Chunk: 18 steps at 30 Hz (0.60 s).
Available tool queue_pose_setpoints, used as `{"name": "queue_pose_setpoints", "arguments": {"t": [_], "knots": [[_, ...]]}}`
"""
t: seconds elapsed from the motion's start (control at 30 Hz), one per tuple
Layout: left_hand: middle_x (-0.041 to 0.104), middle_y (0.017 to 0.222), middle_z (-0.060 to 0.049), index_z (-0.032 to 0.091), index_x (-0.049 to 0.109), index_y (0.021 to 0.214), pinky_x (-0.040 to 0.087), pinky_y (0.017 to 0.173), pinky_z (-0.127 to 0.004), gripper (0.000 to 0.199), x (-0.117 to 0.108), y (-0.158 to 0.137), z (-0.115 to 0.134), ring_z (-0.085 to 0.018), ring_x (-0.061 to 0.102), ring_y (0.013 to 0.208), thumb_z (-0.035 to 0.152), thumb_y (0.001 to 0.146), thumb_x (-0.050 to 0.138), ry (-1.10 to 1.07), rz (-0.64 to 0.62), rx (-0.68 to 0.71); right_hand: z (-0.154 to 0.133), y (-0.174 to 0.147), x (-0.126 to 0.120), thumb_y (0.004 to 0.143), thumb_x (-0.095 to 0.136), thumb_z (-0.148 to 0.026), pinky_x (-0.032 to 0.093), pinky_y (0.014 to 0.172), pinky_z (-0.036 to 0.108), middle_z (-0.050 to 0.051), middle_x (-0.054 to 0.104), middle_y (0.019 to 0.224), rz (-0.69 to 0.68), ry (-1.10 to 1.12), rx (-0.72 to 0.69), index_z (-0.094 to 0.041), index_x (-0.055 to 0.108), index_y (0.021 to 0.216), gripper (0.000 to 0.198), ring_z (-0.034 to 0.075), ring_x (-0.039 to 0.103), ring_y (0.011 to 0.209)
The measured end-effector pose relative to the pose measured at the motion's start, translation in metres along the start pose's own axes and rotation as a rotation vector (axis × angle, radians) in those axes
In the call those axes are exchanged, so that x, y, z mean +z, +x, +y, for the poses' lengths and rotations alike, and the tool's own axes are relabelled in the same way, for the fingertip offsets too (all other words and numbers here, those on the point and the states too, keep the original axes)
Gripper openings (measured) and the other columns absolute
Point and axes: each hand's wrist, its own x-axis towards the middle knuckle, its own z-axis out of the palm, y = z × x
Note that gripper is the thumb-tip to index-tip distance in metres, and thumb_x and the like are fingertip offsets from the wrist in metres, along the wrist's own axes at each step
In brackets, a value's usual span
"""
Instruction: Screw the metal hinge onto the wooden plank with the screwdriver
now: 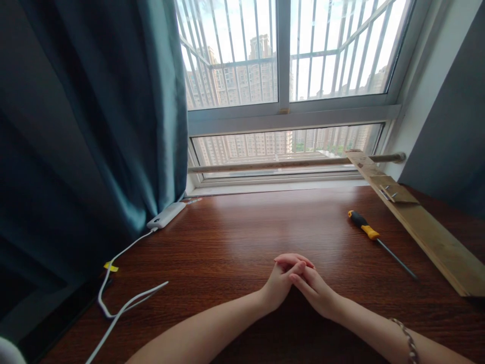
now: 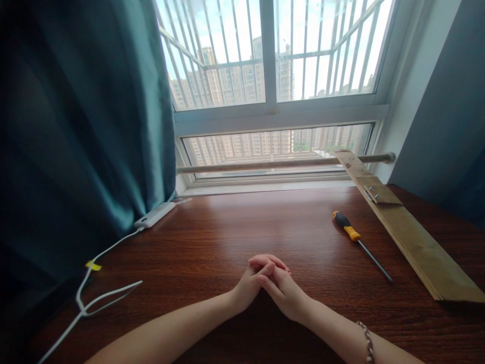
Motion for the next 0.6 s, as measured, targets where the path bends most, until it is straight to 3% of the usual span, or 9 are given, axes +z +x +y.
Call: {"name": "queue_pose_setpoints", "arguments": {"t": [0.6], "knots": [[0.065,0.082,-0.010,0.012,0.070,0.073,0.046,0.082,-0.038,0.035,-0.0011,0.0004,-0.0020,-0.023,0.060,0.083,0.044,0.080,0.059,0.002,-0.002,0.014,0.0004,-0.0002,-0.0001,0.095,0.043,-0.033,0.042,0.101,0.033,0.008,0.060,0.119,0.006,-0.009,-0.017,-0.022,0.054,0.120,0.030,0.018,0.052,0.116]]}}
